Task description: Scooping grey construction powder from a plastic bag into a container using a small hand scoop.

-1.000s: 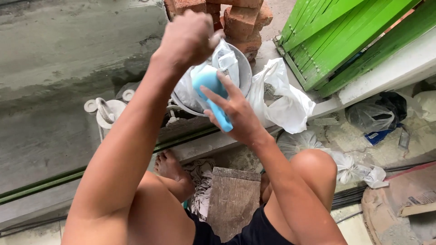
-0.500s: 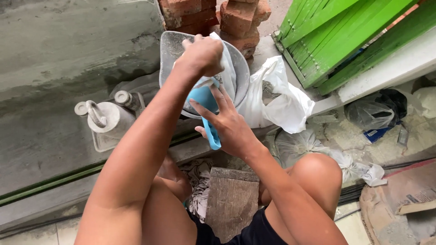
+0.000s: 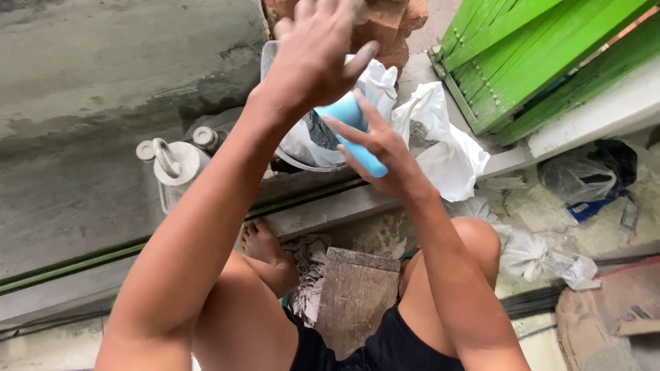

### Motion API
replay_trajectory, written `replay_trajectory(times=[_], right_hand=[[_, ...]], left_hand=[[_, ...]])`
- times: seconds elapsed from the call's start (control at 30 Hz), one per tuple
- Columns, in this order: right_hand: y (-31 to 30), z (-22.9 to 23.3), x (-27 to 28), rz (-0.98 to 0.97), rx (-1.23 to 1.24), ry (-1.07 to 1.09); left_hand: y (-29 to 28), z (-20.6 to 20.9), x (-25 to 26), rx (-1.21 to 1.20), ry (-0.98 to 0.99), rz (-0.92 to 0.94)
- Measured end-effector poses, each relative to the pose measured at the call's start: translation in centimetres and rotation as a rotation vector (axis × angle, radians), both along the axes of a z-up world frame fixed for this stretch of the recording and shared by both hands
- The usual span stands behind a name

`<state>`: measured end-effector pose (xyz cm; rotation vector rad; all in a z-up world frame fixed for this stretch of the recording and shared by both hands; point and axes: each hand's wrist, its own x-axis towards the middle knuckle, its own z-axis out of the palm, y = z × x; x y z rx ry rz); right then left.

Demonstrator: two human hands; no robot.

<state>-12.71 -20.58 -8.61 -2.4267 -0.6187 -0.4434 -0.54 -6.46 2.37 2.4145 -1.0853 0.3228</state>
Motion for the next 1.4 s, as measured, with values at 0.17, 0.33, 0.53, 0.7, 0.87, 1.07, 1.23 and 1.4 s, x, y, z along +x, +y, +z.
replay_trajectory(times=[0.17, 0.33, 0.53, 0.7, 0.87, 1.07, 1.23, 1.4], right_hand=[[-1.8, 1.9, -0.3, 0.086, -0.058, -0.162], [-1.8, 2.5, 0.1, 0.104, 0.122, -0.191], [-1.5, 2.7, -0.4, 0.032, 0.222, -0.188], [-1.5, 0.4, 0.6, 0.075, 0.238, -0.020], [-1.6, 0.6, 0.7, 0.028, 0.187, -0.008], [-0.9, 1.4, 1.1, 0.029, 0.162, -0.110], [-0.6, 0.8, 1.6, -0.070, 0.121, -0.137], [0.1, -0.8, 2.6, -0.213, 0.150, -0.121]], left_hand=[[6.4, -1.8, -1.4, 0.404, 0.204, 0.328], [9.6, -2.1, -2.0, 0.228, 0.412, 0.359], [9.3, -1.6, -2.1, -0.244, 0.449, 0.116], [8.7, -2.0, -2.3, -0.305, 0.432, -0.011], [8.5, -1.6, -2.5, -0.352, 0.422, 0.022], [8.5, -2.3, -1.8, -0.412, 0.448, 0.060], [8.7, -2.1, -1.9, -0.404, 0.455, 0.122], [8.2, -2.1, -2.0, -0.365, 0.505, 0.122]])
